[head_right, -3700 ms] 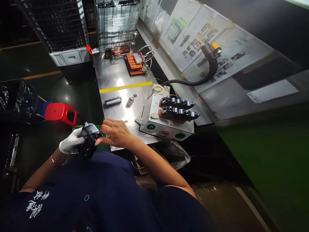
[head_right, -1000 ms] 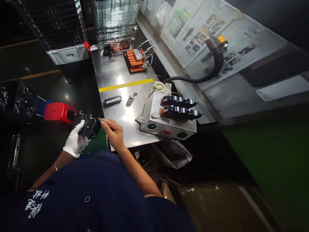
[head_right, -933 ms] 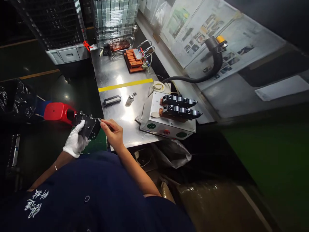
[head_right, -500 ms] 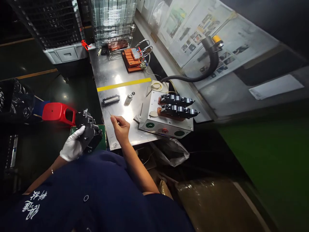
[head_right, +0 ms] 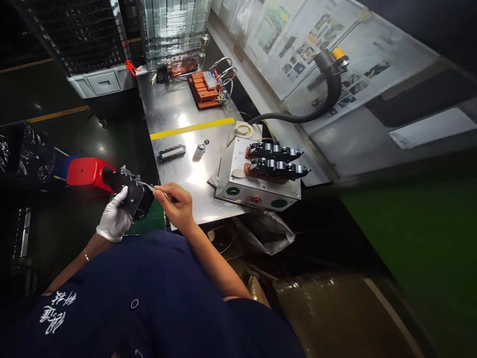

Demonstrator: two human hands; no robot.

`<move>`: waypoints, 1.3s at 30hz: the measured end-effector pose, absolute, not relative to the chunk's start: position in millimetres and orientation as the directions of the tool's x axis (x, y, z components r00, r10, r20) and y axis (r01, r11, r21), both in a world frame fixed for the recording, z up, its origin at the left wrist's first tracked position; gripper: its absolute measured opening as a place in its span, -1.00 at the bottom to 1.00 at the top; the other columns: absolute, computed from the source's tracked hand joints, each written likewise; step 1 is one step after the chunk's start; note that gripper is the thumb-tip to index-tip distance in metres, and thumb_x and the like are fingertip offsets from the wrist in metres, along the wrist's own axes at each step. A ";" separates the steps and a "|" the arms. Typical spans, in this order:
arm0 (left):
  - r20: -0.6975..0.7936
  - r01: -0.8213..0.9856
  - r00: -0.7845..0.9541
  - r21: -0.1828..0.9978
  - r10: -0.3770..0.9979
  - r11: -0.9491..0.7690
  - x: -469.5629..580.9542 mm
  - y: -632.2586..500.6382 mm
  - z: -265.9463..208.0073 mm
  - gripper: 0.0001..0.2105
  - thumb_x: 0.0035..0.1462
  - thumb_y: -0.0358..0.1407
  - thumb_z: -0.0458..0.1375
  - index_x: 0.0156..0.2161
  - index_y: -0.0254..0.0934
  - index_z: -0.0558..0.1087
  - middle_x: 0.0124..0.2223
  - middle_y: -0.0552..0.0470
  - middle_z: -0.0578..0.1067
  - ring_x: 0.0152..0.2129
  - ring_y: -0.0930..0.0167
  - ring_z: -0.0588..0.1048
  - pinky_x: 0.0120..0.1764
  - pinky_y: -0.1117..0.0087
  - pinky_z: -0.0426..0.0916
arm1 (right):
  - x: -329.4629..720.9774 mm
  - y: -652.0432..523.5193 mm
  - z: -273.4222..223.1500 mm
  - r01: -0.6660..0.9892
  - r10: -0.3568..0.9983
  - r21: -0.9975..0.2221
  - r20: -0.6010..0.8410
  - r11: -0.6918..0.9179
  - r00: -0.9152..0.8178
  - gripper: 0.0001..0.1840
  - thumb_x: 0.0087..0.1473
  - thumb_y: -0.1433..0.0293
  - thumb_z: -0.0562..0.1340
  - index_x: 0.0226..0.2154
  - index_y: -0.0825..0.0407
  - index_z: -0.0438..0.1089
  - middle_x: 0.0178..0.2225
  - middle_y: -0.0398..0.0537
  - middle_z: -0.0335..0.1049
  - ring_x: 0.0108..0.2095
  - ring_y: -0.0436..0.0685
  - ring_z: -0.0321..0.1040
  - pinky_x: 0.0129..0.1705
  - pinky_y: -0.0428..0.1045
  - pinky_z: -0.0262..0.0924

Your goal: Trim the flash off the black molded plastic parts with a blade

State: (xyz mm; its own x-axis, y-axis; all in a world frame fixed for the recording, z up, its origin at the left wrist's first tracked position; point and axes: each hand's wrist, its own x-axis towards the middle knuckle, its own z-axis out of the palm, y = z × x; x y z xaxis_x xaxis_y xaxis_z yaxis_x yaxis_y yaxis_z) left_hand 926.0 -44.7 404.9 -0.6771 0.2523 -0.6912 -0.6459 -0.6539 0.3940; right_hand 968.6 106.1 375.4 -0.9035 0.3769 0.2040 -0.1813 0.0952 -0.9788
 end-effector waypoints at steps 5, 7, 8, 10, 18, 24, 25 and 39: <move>-0.572 -0.750 -0.662 0.499 0.485 -0.434 932.9 -62.6 402.4 -0.81 0.08 -0.40 0.21 -0.16 -0.35 0.51 -0.26 -0.09 0.61 -0.23 0.21 0.59 -0.08 0.21 0.49 | 969.8 114.6 370.0 -0.085 0.366 -0.988 0.126 0.127 -0.922 -0.59 0.08 0.03 0.20 -0.48 0.01 0.46 -0.51 -0.08 0.41 -0.52 0.03 0.26 -0.46 -0.02 0.13; -0.498 -0.719 -0.688 0.568 0.528 -0.400 930.9 -69.5 402.8 -0.78 -0.03 -0.43 0.28 -0.19 -0.33 0.51 -0.29 -0.09 0.60 -0.29 0.20 0.60 -0.16 0.23 0.52 | 975.6 120.8 374.9 -0.095 0.231 -0.978 0.137 0.184 -0.963 -0.51 0.18 0.01 0.07 -0.52 0.01 0.40 -0.58 -0.12 0.33 -0.55 0.00 0.23 -0.46 -0.04 0.11; -0.469 -0.702 -0.700 0.592 0.538 -0.397 928.7 -72.1 403.2 -0.73 -0.07 -0.45 0.30 -0.18 -0.33 0.51 -0.28 -0.09 0.60 -0.28 0.19 0.60 -0.17 0.22 0.52 | 979.0 124.0 378.9 -0.134 0.122 -0.965 0.165 0.224 -0.979 -0.47 0.20 0.00 0.01 -0.52 0.01 0.38 -0.60 -0.14 0.29 -0.56 0.00 0.22 -0.46 -0.05 0.10; -0.450 -0.686 -0.710 0.616 0.542 -0.387 923.5 -74.7 404.5 -0.64 -0.13 -0.48 0.31 -0.13 -0.32 0.49 -0.23 -0.12 0.59 -0.21 0.13 0.58 -0.12 0.16 0.50 | 984.8 129.5 387.9 -0.260 -0.124 -0.918 0.233 0.298 -0.964 -0.43 0.17 -0.09 -0.01 -0.51 0.01 0.34 -0.61 -0.17 0.22 -0.57 -0.02 0.16 -0.47 -0.06 0.06; -0.483 -0.712 -0.681 0.614 0.550 -0.342 922.8 -70.1 397.9 -0.63 -0.11 -0.44 0.33 -0.11 -0.34 0.49 -0.24 -0.13 0.59 -0.25 0.14 0.59 -0.11 0.14 0.49 | 987.2 135.8 395.2 -0.470 -0.361 -0.745 0.322 0.474 -0.875 -0.37 0.12 -0.09 0.10 -0.70 0.01 0.05 -0.68 -0.24 -0.01 -0.62 -0.06 -0.04 -0.53 -0.05 -0.22; -0.515 -0.717 -0.691 0.575 0.507 -0.394 928.6 -68.6 388.7 -0.74 -0.02 -0.41 0.29 -0.15 -0.35 0.50 -0.23 -0.14 0.60 -0.17 0.13 0.57 -0.01 0.09 0.43 | 987.5 134.0 386.1 -0.419 -0.212 -0.695 0.368 0.584 -0.905 -0.33 0.07 -0.19 0.03 -0.68 0.02 0.17 -0.64 -0.16 0.11 -0.59 -0.03 0.04 -0.51 -0.04 -0.22; -0.513 -0.711 -0.698 0.577 0.500 -0.402 929.1 -68.0 387.8 -0.74 -0.02 -0.40 0.29 -0.15 -0.35 0.50 -0.22 -0.14 0.60 -0.16 0.12 0.56 0.01 0.07 0.41 | 987.3 133.9 385.3 -0.423 -0.213 -0.688 0.373 0.590 -0.903 -0.33 0.10 -0.17 0.02 -0.69 0.02 0.16 -0.65 -0.16 0.11 -0.59 -0.03 0.03 -0.51 -0.04 -0.22; -0.563 -0.755 -0.654 0.524 0.504 -0.395 926.0 -65.3 391.8 -0.81 0.12 -0.25 0.19 -0.21 -0.33 0.49 -0.38 -0.07 0.58 -0.50 0.36 0.57 -0.38 0.37 0.51 | 989.4 137.3 394.4 -0.384 -0.124 -0.786 0.373 0.484 -0.920 -0.42 0.12 -0.07 0.11 -0.66 0.02 0.25 -0.64 -0.15 0.20 -0.60 -0.04 0.07 -0.53 -0.06 -0.10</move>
